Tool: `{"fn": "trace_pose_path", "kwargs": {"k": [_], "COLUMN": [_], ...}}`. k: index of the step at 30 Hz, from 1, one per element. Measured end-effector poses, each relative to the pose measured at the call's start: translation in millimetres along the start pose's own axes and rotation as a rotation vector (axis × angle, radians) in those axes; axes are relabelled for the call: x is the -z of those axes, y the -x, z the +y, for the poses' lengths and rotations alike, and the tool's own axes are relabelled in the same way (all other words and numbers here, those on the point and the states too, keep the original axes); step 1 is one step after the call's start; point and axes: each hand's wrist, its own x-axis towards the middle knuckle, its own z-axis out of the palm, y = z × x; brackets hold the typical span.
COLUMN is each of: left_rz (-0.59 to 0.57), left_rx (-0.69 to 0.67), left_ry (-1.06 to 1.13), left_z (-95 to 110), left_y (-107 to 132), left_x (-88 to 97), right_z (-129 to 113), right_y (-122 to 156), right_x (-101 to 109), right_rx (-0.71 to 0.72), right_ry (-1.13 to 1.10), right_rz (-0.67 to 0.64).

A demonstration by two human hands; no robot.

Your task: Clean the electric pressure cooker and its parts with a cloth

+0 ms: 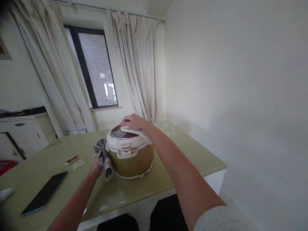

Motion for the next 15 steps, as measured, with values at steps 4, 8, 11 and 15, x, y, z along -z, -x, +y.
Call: {"fn": "trace_pose_path", "kwargs": {"k": [4, 8, 11, 15], "left_rz": [-0.037, -0.299, -0.431, -0.364], "left_rx": [-0.03, -0.313, -0.46, -0.317], "left_ry": [0.042, -0.149, -0.309, -0.161], "left_z": [54.6, 113.0, 129.9, 109.8], "left_y": [-16.8, -10.9, -7.1, -20.5], "left_x": [-10.4, -29.4, -38.7, -32.6], "right_z": [1.9, 8.0, 12.0, 11.0], "right_y": [-0.2, -4.3, -6.9, -7.4], "right_x": [-0.6, -1.2, 0.4, 4.2], "right_rx": [0.012, -0.009, -0.063, -0.059], "right_ry": [-0.002, 0.001, -0.074, -0.088], "right_rz": [-0.008, 0.007, 0.003, -0.036]}}
